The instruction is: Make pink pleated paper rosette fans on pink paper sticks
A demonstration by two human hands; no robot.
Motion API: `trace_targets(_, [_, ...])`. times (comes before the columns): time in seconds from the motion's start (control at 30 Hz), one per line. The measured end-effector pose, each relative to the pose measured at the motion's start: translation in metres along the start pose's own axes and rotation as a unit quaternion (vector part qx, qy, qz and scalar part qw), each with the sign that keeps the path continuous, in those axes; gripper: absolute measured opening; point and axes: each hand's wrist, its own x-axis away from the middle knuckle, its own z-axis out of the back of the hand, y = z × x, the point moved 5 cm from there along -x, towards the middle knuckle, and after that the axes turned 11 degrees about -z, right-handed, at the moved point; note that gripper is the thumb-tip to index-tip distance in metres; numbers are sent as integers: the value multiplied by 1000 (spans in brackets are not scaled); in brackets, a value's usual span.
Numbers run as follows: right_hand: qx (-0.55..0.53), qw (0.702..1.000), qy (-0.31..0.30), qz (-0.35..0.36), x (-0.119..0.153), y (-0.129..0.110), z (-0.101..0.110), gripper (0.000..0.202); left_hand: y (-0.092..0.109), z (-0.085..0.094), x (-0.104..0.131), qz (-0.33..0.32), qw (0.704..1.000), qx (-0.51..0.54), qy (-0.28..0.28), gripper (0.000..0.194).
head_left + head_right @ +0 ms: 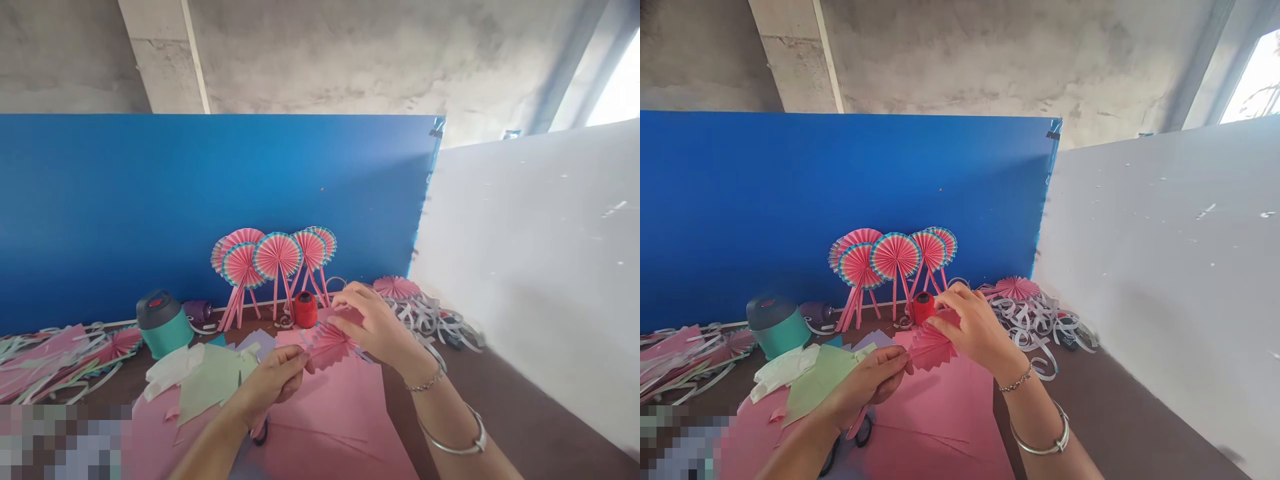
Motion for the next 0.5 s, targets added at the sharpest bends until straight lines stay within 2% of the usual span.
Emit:
trace_targets(0.17, [18,999,-4,-27,0,0,-6,41,0,-2,0,1,1000,10,-4,39])
trace_targets(0.3, [-96,994,6,-42,-3,9,-3,45,4,0,1,-6,998,56,5,38])
trace_targets(0.37, [-202,976,49,-58,-4,17,4,46,4,2,1,-12,996,91,1,37])
trace_targets(0.5, [-349,916,143,-135,-4,39,16,46,0,7,1,-32,984,173,-20,30])
